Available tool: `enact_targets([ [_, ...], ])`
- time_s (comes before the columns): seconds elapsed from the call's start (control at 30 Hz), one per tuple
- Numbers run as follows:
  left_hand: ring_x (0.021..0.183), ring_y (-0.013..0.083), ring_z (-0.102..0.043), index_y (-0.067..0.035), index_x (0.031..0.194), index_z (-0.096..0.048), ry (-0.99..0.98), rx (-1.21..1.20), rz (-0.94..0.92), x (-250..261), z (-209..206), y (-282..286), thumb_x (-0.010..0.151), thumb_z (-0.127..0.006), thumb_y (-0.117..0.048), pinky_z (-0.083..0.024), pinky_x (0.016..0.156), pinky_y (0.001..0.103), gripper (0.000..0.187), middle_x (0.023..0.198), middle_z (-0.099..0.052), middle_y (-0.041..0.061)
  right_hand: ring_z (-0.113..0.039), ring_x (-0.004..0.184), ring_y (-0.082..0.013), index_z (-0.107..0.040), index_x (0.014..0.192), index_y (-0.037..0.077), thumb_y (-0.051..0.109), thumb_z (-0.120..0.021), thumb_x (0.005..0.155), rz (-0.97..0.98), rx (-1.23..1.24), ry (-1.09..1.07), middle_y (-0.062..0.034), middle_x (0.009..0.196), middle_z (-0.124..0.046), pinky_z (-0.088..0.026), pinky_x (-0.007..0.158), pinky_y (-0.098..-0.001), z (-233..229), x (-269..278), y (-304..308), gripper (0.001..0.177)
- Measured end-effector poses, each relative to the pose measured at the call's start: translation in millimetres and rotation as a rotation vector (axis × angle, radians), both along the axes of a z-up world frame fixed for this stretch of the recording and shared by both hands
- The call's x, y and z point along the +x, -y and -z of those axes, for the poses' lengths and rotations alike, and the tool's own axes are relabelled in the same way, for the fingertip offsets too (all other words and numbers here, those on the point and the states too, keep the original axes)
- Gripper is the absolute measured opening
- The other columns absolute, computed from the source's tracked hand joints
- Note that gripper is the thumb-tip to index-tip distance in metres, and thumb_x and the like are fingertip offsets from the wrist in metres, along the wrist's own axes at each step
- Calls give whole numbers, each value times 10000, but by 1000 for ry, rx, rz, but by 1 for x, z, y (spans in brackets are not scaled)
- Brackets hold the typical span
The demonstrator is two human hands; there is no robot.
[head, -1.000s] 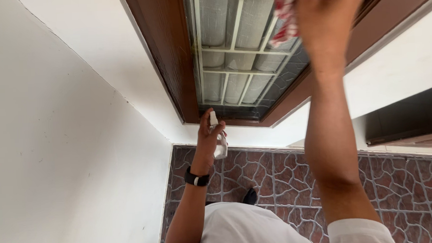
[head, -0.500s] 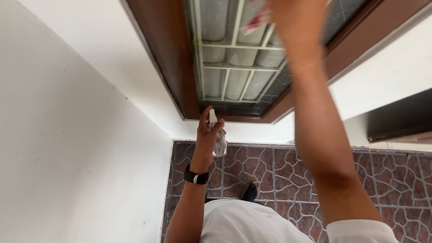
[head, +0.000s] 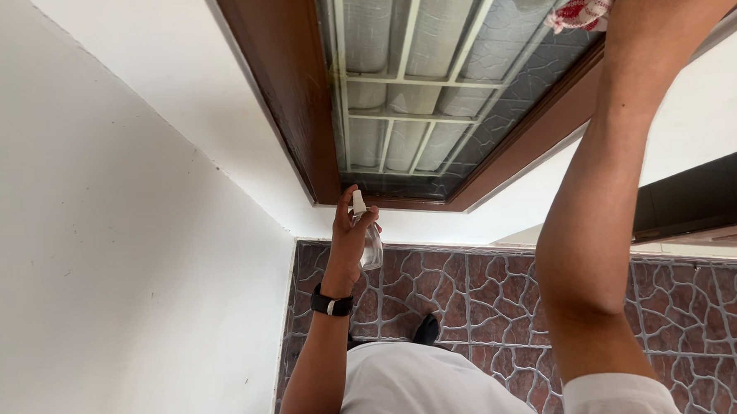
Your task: The person cleans a window frame and glass pane using a spray bottle and a cloth. They repeatedly spray the surface and wipe it down with a red and white checkered cloth, focusing on the upper sections of the window.
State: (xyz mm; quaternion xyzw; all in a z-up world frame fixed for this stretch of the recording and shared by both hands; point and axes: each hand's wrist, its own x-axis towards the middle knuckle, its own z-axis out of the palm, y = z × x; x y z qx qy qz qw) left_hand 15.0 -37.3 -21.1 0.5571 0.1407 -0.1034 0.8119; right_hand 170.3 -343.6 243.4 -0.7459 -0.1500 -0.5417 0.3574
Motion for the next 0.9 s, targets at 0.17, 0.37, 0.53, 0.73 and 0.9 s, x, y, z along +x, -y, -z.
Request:
enact_targets([
  [0.17,800,153,-649,-199,1551,-385,-6,-47,-52,-7,-1,-17,895,-703,-211,-581,621,326,729,980,-638,52,-317,611,-127,-422,802,-7,-32,-568,1141,-122,261,-24,-22,680,-426,-281,556,-298,-3,7,-25,370],
  [0.37,799,158,-643,-216,1544,-371,-49,-45,-105,-9,-1,-37,905,-694,-194,-559,638,342,717,983,-632,48,-508,581,-131,-600,989,-5,3,-608,1156,-181,123,136,-69,808,-581,-405,540,-242,-11,27,-97,167],
  [0.53,834,146,-648,-188,1548,-401,16,-57,-121,-7,0,-46,929,-693,-178,-571,687,317,684,1000,-635,46,-758,644,-106,-661,967,44,-65,-510,1003,-657,333,-298,-63,784,-719,-590,440,-210,-20,-2,-194,190],
  [0.73,811,160,-655,-203,1535,-401,9,-12,-72,3,-4,-46,893,-708,-215,-583,659,343,712,952,-641,47,-620,461,-170,-682,743,4,-42,-768,913,-61,-239,39,-63,556,-640,-454,436,-334,-41,-13,-233,196],
  [0.9,814,145,-656,-218,1535,-400,1,43,2,9,-11,-40,896,-702,-257,-567,639,338,708,951,-644,36,-762,646,-146,-689,933,-43,-192,-509,995,-410,-172,2,-95,770,-723,-623,520,-227,-45,-16,-179,242],
])
